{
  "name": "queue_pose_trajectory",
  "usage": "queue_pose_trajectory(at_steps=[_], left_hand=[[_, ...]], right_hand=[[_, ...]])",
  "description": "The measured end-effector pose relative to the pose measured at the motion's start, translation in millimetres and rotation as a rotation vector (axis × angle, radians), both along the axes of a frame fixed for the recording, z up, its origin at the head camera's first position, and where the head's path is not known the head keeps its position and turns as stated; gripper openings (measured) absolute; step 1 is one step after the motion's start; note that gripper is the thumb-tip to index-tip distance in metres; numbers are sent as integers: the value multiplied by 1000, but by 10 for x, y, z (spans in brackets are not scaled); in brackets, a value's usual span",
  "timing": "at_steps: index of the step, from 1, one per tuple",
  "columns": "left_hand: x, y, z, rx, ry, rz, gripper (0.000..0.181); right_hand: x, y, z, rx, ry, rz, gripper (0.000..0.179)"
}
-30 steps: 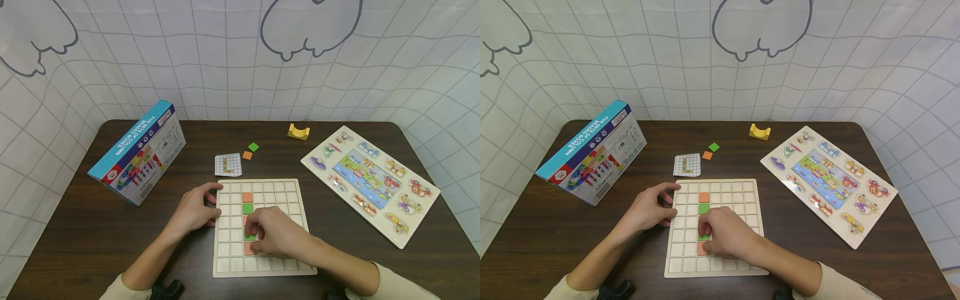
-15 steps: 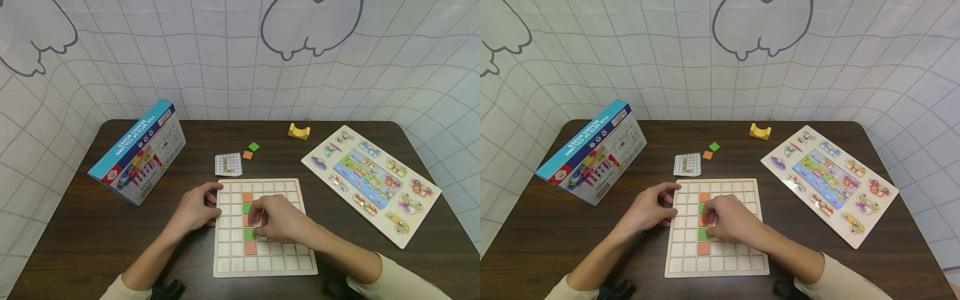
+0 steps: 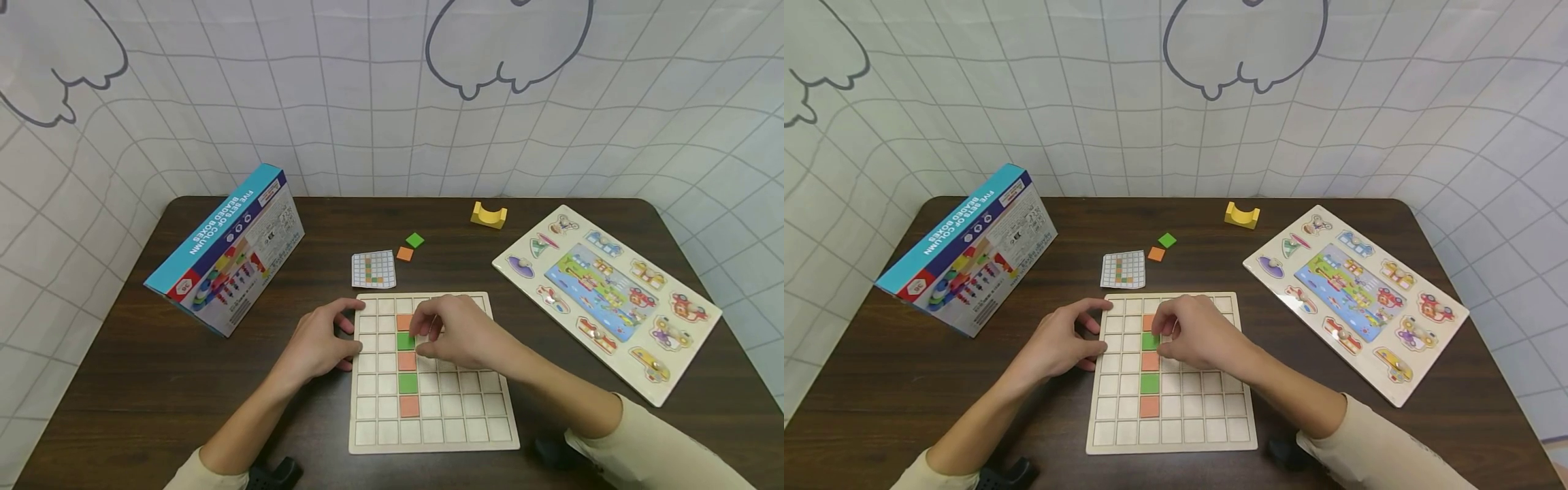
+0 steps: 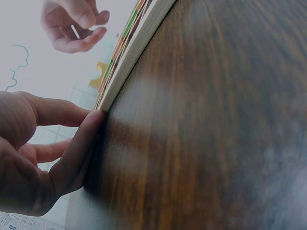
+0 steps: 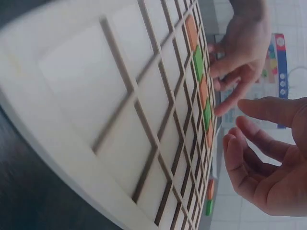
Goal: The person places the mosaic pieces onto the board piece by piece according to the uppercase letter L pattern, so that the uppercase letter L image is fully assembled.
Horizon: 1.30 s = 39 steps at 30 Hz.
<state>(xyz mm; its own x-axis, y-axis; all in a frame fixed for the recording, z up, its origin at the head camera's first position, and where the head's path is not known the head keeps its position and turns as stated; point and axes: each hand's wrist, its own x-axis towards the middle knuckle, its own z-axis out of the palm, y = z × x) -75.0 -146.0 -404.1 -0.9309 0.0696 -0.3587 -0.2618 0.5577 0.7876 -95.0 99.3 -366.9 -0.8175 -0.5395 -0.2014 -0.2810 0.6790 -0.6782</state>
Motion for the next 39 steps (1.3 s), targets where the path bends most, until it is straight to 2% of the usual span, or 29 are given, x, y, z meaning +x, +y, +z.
queue_pose_trajectory(at_steps=[18,24,32,39], left_hand=[[-13,0,15,-15,6,3,63],[-14,-6,18,-18,6,0,63],[-10,-10,-11,-15,4,7,63],[-3,4,-12,-23,4,6,63]], right_hand=[[-581,86,10,-93,28,-120,18],[-735,90,-27,-116,12,-171,18],[-1045,38,-119,-113,37,-223,21],[-1315,-25,-231,-82,88,-226,23]])
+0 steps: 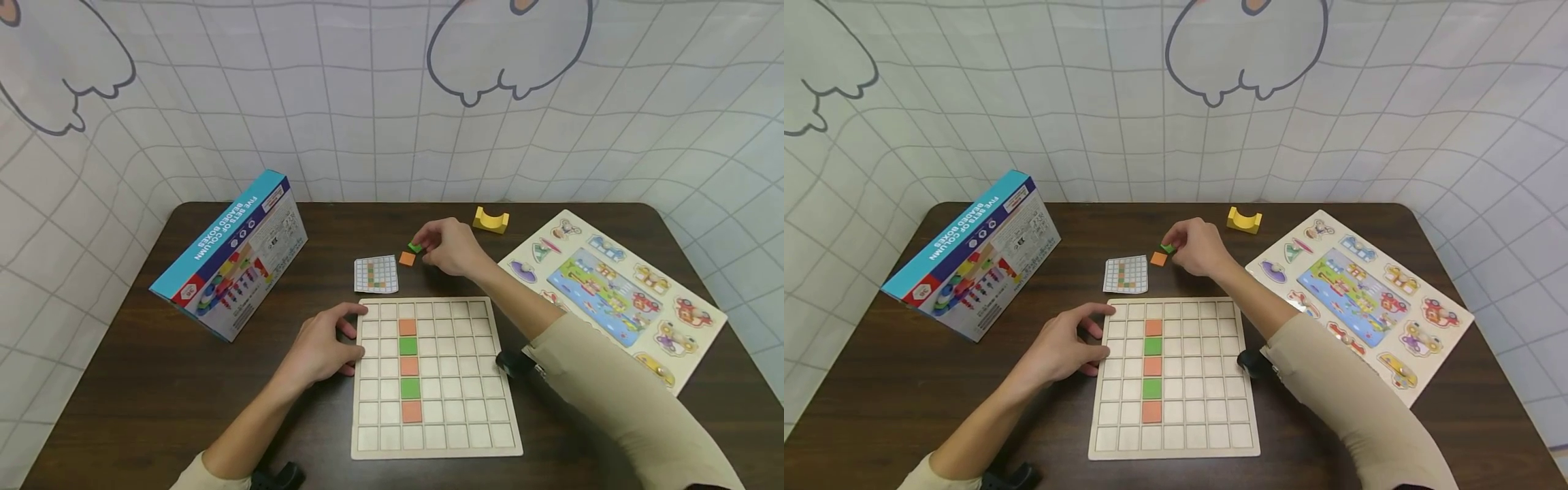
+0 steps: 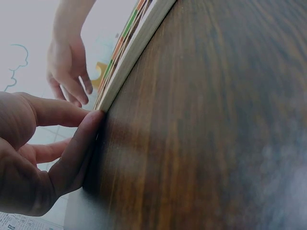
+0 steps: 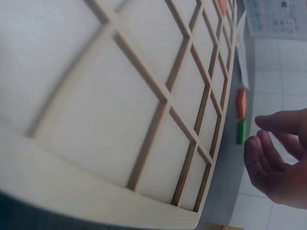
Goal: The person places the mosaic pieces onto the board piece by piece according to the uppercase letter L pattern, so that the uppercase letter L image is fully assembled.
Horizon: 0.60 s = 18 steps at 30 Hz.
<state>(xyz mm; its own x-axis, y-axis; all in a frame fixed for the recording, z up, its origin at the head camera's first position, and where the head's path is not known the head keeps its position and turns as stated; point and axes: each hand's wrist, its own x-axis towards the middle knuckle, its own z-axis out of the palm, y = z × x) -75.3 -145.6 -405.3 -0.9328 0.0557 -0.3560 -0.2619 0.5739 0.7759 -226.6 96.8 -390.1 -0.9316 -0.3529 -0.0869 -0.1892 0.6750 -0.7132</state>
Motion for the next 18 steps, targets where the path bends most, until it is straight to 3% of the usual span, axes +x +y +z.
queue_pose_trajectory(at_steps=[8,18], left_hand=[[-6,-8,7,16,-3,7,64],[-12,-5,-1,16,-10,10,63]], right_hand=[[-166,-48,-44,20,17,0,25],[-270,-72,-24,52,-42,49,31]])
